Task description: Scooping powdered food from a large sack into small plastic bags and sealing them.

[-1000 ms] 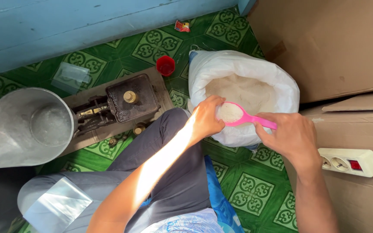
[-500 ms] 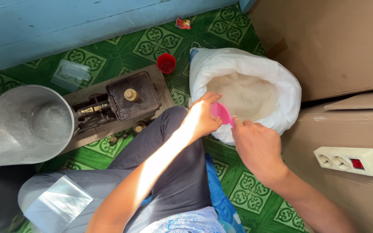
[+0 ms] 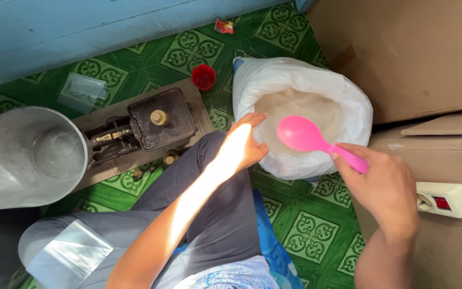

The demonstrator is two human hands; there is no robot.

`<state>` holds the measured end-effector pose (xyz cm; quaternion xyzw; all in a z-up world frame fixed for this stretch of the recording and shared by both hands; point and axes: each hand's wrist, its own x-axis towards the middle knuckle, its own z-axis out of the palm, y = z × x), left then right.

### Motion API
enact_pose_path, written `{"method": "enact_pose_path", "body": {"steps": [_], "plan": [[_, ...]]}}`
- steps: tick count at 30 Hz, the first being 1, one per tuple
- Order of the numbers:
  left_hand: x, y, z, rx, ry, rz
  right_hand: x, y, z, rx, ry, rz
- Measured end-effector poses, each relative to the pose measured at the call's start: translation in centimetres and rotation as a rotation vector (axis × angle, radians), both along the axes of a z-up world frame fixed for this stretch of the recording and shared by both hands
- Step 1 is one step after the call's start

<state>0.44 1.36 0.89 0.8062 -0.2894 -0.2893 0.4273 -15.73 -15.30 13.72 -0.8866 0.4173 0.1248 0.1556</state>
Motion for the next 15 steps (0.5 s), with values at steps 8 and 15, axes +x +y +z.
{"method": "enact_pose_path", "body": {"steps": [8,15], "plan": [[-1.0,1.5,0.8,-0.024,0.087,0.074,1.6,-2.8,-10.9,0.026,-0.154,0.035],[-2.4,2.8,1.1,-0.168,0.155,0.201,5.4,-3.8,-22.1,-0.505,-0.375,0.521]]}}
